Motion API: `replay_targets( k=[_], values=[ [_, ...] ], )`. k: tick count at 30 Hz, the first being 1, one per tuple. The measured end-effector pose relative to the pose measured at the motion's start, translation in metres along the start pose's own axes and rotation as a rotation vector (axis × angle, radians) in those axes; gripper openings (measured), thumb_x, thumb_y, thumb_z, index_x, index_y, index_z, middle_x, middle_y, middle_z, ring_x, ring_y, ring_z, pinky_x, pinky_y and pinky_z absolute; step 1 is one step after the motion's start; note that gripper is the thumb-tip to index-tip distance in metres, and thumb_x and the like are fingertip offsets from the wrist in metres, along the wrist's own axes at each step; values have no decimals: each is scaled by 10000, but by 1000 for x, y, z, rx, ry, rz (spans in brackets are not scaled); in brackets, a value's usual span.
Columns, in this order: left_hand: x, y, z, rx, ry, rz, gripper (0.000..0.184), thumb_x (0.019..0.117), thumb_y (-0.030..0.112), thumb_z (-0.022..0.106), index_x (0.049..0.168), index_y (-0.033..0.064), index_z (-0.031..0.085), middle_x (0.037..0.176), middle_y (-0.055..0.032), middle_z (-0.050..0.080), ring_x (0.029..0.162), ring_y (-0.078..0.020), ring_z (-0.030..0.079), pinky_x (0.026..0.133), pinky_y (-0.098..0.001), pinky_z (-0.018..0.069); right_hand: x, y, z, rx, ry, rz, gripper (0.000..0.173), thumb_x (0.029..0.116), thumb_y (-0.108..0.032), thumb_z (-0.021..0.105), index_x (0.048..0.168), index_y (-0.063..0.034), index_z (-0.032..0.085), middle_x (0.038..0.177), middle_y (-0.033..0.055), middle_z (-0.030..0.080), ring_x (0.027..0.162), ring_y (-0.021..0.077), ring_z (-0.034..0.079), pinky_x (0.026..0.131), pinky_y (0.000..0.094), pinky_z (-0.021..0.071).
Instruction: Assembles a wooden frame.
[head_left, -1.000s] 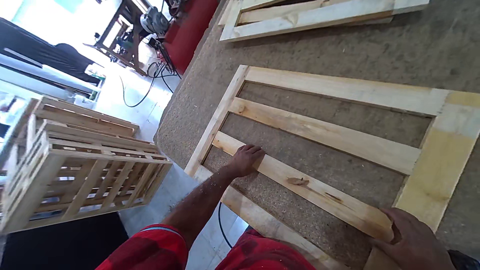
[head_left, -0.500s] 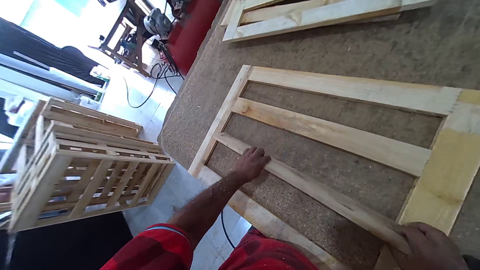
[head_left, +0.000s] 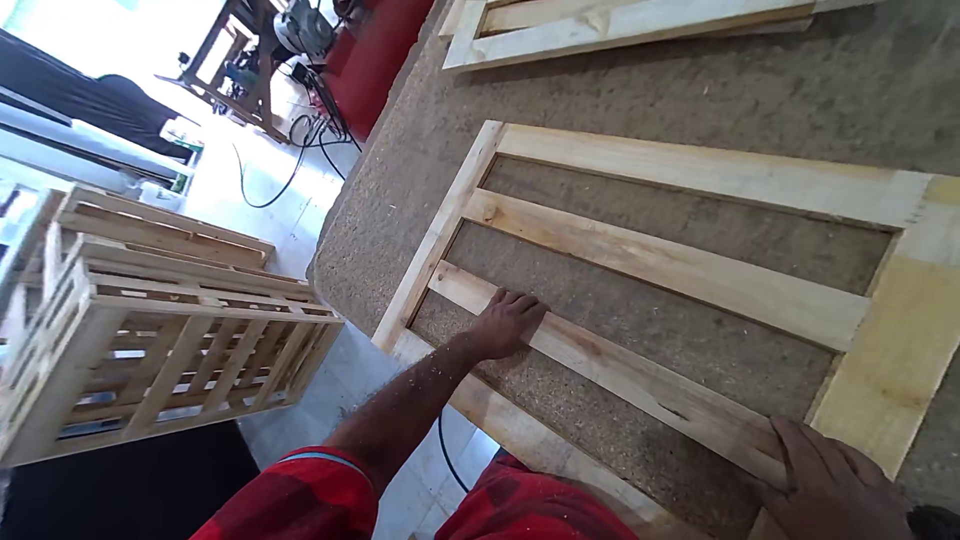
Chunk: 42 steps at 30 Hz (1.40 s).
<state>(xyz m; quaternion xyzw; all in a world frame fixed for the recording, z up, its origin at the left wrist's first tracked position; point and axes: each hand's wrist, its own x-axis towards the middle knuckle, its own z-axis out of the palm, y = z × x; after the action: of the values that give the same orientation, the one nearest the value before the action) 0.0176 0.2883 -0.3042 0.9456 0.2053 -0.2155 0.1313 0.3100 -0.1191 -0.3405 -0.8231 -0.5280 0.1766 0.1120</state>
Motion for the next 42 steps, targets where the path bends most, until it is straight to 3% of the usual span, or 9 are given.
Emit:
replay_targets(
  k=[10,14,17,18,20,24,27,31,42],
  values=[
    [7,-1,-1,1,-4,26,826,789,347,862,1514,265,474,1498,-16,530,1431,-264,448,1179,-604,328,5,0,0,-29,5,9,894,774,-487,802,1489,-44,499,1411,234,584,1273,525,525,999,684,429],
    [-3,-9,-1,-48,65,48,824,754,226,879,1496,230,519,1491,-42,545,1410,-266,470,1200,-557,327,14,-14,4,-16,74,-3,758,764,-367,831,1412,-58,588,1367,210,625,1246,501,566,996,686,458],
    [-4,4,-7,-93,27,41,833,790,271,880,1527,207,497,1533,-71,510,1434,-300,445,1211,-563,319,3,-26,-1,57,-20,227,865,794,-391,866,1527,-125,491,1575,125,469,1414,395,451,1130,619,389],
    [-1,7,-8,-95,9,12,843,787,299,889,1528,227,492,1539,-67,502,1443,-315,432,1207,-575,327,-1,-28,0,100,19,275,948,785,-426,871,1565,-119,429,1635,121,384,1454,373,415,1162,587,377],
    [6,4,-4,-88,14,-23,880,758,296,919,1524,241,489,1538,-94,497,1443,-368,426,1190,-620,338,-10,-30,4,217,218,338,1004,734,-404,919,1549,-88,425,1632,168,358,1440,393,430,1142,568,423],
    [6,-11,9,-51,66,30,928,679,240,953,1493,198,509,1487,-154,524,1380,-406,486,1156,-637,367,-45,-42,17,345,418,479,654,834,-301,864,1376,-43,603,1426,158,569,1351,331,523,1113,505,471],
    [10,-11,8,-25,50,27,936,666,278,955,1484,169,512,1480,-188,518,1348,-437,504,1102,-645,418,-57,-48,27,353,434,524,413,916,-291,782,1243,-51,702,1380,128,613,1325,313,547,1101,503,477],
    [14,-2,-1,30,8,-28,950,636,310,982,1459,158,532,1474,-182,523,1349,-426,512,1065,-657,451,-46,-44,42,287,508,536,208,936,-291,732,1080,-148,779,1283,52,671,1285,297,560,1071,477,489],
    [21,-5,-2,51,10,-7,920,614,301,959,1420,107,559,1429,-191,548,1322,-421,530,1046,-642,466,-42,-39,51,266,568,511,173,992,-319,655,1055,-262,805,1233,-39,694,1231,230,572,1019,449,480]
  ],
)
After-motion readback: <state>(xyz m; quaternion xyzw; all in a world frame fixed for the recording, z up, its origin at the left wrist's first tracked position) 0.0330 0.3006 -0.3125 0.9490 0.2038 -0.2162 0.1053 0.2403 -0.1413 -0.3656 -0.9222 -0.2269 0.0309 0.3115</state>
